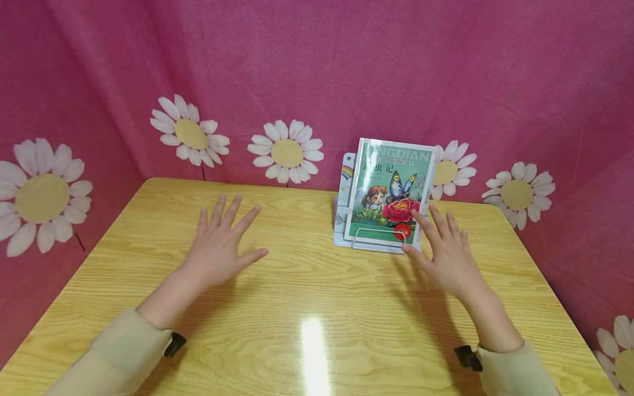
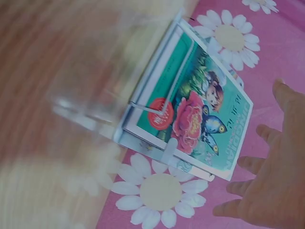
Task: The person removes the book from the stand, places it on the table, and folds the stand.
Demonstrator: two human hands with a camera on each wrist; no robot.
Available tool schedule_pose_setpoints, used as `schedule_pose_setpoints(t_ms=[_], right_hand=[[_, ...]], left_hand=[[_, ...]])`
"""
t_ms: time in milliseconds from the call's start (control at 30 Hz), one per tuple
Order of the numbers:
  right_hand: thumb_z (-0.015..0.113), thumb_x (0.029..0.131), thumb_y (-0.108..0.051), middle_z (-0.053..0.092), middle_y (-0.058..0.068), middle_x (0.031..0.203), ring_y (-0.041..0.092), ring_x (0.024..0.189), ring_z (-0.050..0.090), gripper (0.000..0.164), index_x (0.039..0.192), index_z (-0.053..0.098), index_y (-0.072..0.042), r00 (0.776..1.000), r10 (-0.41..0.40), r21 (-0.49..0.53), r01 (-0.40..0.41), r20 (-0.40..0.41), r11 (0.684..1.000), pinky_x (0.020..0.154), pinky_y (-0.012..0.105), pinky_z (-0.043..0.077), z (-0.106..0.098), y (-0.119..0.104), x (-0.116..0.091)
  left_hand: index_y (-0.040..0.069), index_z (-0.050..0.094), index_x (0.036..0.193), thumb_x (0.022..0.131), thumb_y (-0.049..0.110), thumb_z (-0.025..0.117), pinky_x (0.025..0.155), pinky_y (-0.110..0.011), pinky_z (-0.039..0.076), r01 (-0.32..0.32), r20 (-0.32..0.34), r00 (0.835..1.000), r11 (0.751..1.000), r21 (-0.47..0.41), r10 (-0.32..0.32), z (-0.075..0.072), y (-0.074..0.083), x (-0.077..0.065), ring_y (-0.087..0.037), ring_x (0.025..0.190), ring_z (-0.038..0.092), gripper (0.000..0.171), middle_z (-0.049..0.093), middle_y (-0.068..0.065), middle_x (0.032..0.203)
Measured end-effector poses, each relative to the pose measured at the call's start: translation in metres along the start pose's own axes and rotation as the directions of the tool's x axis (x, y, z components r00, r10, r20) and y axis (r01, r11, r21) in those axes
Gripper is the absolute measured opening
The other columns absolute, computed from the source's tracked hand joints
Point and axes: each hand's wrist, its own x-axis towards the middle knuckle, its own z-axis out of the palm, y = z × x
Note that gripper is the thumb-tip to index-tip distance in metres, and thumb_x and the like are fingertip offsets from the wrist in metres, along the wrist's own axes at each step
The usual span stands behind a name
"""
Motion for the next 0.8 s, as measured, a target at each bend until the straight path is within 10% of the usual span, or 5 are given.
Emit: schedule_pose_setpoints(t_ms=[800], right_hand=[[0.059,0.09,-0.044,0.008,0.019,0.157,0.043,0.143,0.0,0.075,0.151,0.023,-0.018,0.985,0.002,0.111,0.017,-0.172,0.994,0.105,0.07,0.013,-0.027,0.004,0.03]], left_hand=[[0.026,0.02,0.152,0.085,0.064,0.052,0.114,-0.057,0.009,-0.086,-0.107,0.991,0.996,-0.036,0.082,-0.012,0.045,0.054,-0.035,0.145,0.001,0.083,0.009,-0.011,0.158]])
